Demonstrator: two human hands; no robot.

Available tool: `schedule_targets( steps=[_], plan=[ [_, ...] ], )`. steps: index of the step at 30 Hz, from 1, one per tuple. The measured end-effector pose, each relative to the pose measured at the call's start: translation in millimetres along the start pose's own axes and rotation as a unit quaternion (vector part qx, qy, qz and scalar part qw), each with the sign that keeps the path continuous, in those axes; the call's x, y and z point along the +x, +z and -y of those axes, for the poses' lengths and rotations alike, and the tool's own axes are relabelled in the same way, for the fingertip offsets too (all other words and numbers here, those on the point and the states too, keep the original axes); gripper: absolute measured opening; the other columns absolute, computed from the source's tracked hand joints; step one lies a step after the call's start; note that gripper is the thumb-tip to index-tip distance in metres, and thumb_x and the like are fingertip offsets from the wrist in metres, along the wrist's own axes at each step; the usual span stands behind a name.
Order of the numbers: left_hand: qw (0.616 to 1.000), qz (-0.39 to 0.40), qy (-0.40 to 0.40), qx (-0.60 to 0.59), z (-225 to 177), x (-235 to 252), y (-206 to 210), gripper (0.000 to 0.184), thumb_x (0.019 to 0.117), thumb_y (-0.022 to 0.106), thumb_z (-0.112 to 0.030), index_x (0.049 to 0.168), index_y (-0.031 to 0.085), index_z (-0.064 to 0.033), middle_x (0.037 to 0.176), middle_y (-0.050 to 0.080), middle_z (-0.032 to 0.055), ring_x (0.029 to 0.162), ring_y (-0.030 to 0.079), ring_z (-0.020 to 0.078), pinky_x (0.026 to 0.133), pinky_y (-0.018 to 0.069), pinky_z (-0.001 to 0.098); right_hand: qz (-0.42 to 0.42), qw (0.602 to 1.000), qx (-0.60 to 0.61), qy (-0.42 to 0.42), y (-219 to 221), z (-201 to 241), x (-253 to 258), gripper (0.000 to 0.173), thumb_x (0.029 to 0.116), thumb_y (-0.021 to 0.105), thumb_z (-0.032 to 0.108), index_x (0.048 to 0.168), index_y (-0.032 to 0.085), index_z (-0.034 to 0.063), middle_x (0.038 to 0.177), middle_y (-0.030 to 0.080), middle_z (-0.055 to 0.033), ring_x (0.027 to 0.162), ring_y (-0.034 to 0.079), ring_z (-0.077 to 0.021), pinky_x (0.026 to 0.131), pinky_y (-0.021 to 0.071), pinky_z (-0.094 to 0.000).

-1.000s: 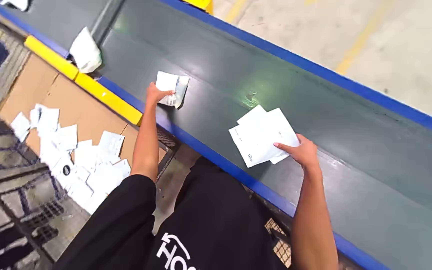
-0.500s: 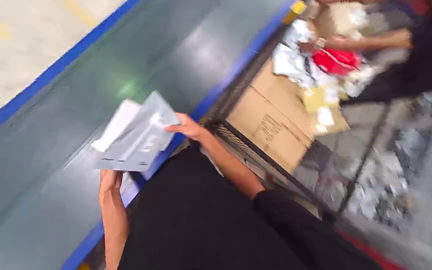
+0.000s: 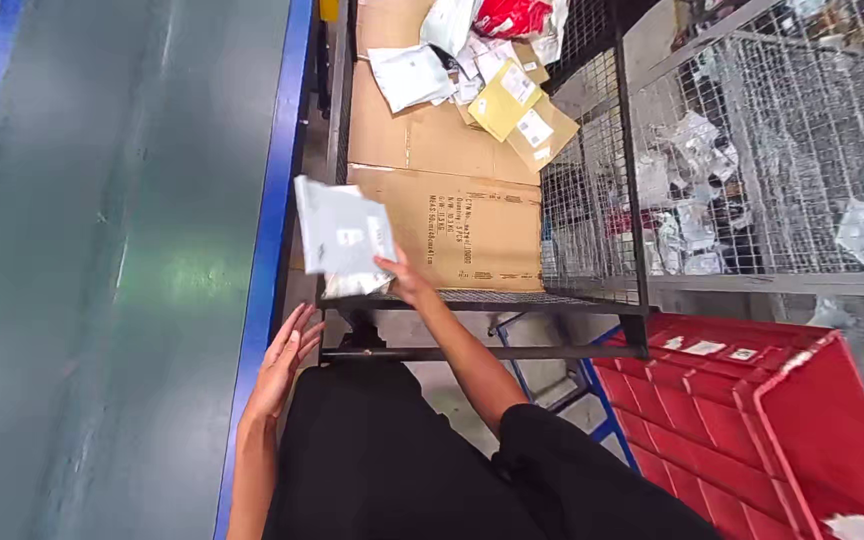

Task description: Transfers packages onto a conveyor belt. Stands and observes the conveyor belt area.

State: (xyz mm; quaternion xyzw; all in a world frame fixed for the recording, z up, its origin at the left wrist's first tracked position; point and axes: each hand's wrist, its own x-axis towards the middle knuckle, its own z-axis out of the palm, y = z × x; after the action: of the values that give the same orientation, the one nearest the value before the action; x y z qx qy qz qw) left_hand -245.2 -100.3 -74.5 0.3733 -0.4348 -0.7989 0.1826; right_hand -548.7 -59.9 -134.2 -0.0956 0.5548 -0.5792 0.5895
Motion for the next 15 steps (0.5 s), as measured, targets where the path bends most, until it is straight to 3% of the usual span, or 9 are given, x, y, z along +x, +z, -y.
schedule_targets(
  steps=[2, 4, 7, 9, 12, 15],
  plan=[
    [1.0, -0.013, -0.005, -0.007, 3.0, 6.7, 3.2, 0.068, 0.1058, 0.047, -0.042, 0.16, 0.028, -0.0061, 0.158, 0.045, 0.0153, 0.137, 0.054, 0.0347, 0.111, 0.0496, 0.0485, -0.098, 0.993, -0.006, -0.059, -51.2, 43.3, 39.0, 0.071, 0.099, 0.065, 0.024, 0.157, 0.026, 0.0148, 0.125, 0.065, -0.0148, 0.102, 0.069, -0.0249, 0.082, 0.0612, -0.0432],
    [0.999, -0.038, -0.016, -0.024, 7.0, 6.7, 1.6, 0.064, 0.1067, 0.045, -0.038, 0.16, 0.029, -0.0062, 0.155, 0.049, 0.0169, 0.133, 0.057, 0.0357, 0.109, 0.0512, 0.0485, -0.163, 0.977, 0.027, -0.134, -106.1, 108.6, 88.3, 0.065, 0.1016, 0.062, 0.032, 0.156, 0.029, 0.0182, 0.127, 0.064, -0.0118, 0.104, 0.067, -0.0225, 0.085, 0.0596, -0.0407],
    [0.994, -0.092, -0.018, -0.052, 14.4, 1.8, -1.0, 0.066, 0.1062, 0.045, -0.037, 0.161, 0.023, -0.0073, 0.154, 0.05, 0.0188, 0.13, 0.06, 0.0362, 0.106, 0.0531, 0.0479, -0.151, 0.957, 0.077, -0.237, -169.6, 224.7, 156.8, 0.071, 0.1081, 0.038, 0.053, 0.161, 0.012, 0.0137, 0.147, 0.053, -0.0152, 0.125, 0.062, -0.0261, 0.102, 0.0563, -0.0418],
    [0.99, -0.134, -0.02, -0.045, 17.1, -0.3, -3.0, 0.061, 0.1075, 0.042, -0.033, 0.16, 0.026, -0.0069, 0.153, 0.051, 0.018, 0.129, 0.061, 0.035, 0.106, 0.0537, 0.047, -0.178, 0.954, 0.095, -0.223, -182.0, 277.1, 181.4, 0.08, 0.1055, 0.037, 0.061, 0.163, 0.008, 0.0139, 0.154, 0.046, -0.0185, 0.132, 0.058, -0.0293, 0.106, 0.0543, -0.0419],
    [0.981, -0.19, -0.018, -0.027, 21.8, -9.5, -4.0, 0.054, 0.1084, 0.041, -0.029, 0.156, 0.035, -0.0048, 0.148, 0.056, 0.0174, 0.126, 0.063, 0.0334, 0.105, 0.0547, 0.0453, -0.179, 0.959, 0.019, -0.221, -155.7, 282.3, 202.6, 0.071, 0.108, 0.048, 0.043, 0.161, 0.013, 0.0112, 0.15, 0.05, -0.0174, 0.127, 0.062, -0.0292, 0.1, 0.0569, -0.043],
    [0.972, -0.234, -0.012, -0.02, 35.6, -32.1, -11.0, 0.048, 0.1077, 0.043, -0.025, 0.151, 0.042, -0.003, 0.144, 0.06, 0.0163, 0.122, 0.066, 0.032, 0.102, 0.0566, 0.0438, -0.082, 0.977, -0.111, -0.165, -97.3, 206.6, 204.1, 0.063, 0.1082, 0.047, 0.036, 0.159, 0.023, 0.0093, 0.144, 0.058, -0.0139, 0.118, 0.066, -0.0253, 0.096, 0.0584, -0.0417]
  ],
)
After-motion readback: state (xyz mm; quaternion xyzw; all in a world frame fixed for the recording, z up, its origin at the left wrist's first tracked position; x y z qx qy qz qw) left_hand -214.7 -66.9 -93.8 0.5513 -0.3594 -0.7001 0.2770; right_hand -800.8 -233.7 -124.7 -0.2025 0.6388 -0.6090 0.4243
